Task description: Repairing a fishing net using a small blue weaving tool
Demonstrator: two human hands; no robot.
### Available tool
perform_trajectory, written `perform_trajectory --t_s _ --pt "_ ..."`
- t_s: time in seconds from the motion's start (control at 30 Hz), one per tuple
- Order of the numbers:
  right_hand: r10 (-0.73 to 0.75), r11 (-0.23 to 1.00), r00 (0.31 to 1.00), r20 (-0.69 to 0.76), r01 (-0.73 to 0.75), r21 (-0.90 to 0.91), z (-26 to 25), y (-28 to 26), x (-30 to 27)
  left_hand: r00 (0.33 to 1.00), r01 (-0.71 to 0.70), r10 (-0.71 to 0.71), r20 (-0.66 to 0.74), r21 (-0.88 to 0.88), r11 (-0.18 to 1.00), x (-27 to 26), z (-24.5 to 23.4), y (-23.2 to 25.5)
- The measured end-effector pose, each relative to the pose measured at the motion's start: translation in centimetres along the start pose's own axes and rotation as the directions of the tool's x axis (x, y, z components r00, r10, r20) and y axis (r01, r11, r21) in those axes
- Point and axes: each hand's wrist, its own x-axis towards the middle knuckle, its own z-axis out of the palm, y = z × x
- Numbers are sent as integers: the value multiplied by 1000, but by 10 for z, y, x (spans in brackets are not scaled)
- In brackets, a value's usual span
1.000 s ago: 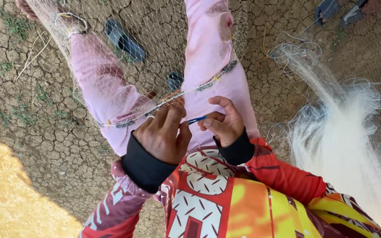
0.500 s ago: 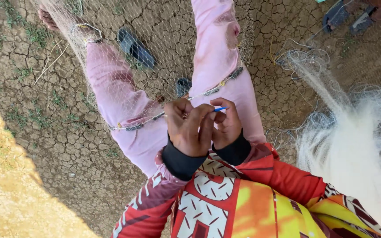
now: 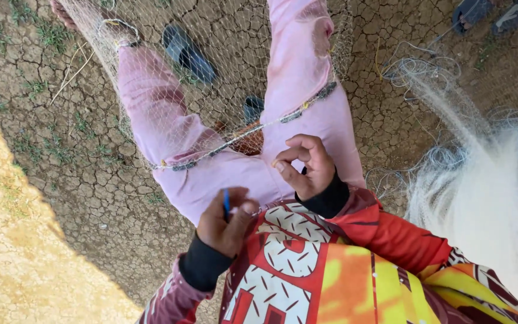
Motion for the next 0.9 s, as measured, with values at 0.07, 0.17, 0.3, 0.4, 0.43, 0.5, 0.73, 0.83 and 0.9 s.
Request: perform_trajectory --t_s 0.07,0.17,0.3,0.4,0.43,0.5,0.73,0.83,0.9 --pt "-1 1000 1000 7 1 -19 0 0 -1 991 -99 93 92 62 993 -10 -3 3" --pt "-16 995 998 54 21 -94 -1 -11 -1 933 -299 255 254 154 942 -20 -6 8" --pt "-336 915 913 233 375 -149 -1 -19 8 773 -536 416 480 141 833 -16 -6 9" --pt "-421 845 856 301 490 -212 -3 -20 3 758 -503 324 566 192 842 -13 -7 17" --pt "-423 844 857 294 491 -216 -2 -19 2 754 -507 324 571 193 840 -9 -13 34" --pt "-432 837 858 276 496 -232 -1 -15 0 778 -535 288 559 348 770 0 -24 71" --pt "-555 792 824 109 564 -233 19 -8 3 717 -387 611 335 921 -50 53 -24 93" --pt "-563 788 822 83 564 -246 22 -5 1 659 -265 666 351 936 -230 72 -4 92" --pt "-560 793 825 67 558 -242 24 -2 1 581 -279 705 406 914 -296 85 7 81"
